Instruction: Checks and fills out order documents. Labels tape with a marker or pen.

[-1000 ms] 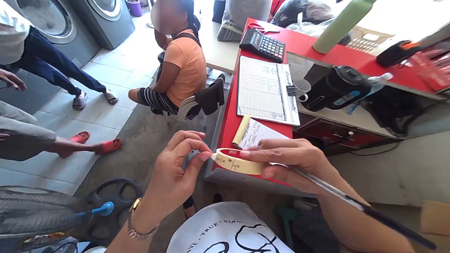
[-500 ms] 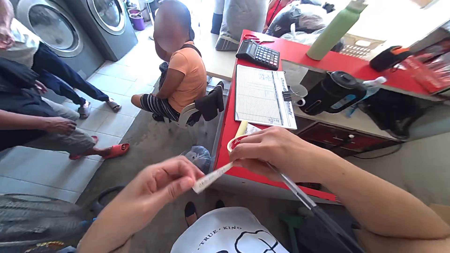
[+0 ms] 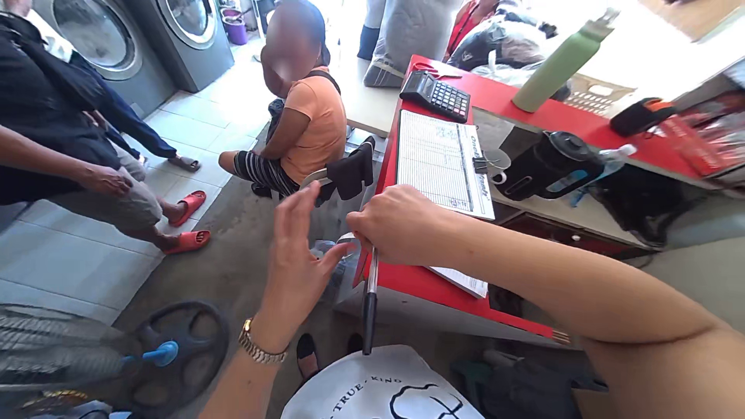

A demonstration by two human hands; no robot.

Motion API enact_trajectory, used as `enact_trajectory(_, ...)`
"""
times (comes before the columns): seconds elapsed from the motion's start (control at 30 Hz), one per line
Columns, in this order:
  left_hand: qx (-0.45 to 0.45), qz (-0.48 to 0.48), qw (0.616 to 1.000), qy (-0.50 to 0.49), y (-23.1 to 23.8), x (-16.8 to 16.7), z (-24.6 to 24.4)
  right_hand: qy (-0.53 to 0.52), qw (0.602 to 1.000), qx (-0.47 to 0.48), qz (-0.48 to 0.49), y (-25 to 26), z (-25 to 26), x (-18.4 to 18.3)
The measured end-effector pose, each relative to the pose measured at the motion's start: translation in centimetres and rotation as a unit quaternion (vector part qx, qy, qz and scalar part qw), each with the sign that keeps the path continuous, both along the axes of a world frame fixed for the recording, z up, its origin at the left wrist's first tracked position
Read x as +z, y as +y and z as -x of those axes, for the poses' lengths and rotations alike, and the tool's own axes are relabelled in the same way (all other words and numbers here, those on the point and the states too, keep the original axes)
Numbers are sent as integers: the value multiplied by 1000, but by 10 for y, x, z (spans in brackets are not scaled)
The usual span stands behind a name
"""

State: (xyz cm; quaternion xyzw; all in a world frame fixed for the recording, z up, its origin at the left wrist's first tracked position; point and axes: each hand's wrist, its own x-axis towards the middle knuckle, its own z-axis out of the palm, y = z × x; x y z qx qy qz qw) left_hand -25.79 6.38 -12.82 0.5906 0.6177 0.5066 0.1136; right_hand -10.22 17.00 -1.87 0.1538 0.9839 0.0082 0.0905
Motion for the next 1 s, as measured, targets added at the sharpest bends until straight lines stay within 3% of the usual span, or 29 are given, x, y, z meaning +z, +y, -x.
enact_trajectory(0.17, -44, -27, 998, 27, 2, -7, 6, 18, 999, 35, -6, 3, 1, 0)
enact_trajectory(0.33, -90, 23, 996, 1, -2, -3, 19, 11, 998, 47, 37, 14, -6, 1)
enact_trajectory(0.43, -49, 7, 999, -17, 0, 2, 9, 55, 996, 62, 36, 13, -7, -1)
enact_trajectory(0.77, 92, -44, 993, 62, -2, 10, -6, 150, 977, 148, -44, 22, 7, -15)
enact_trajectory(1.0, 77, -45, 991, 96, -14, 8, 33, 193, 960, 199, -38, 26, 44, -16)
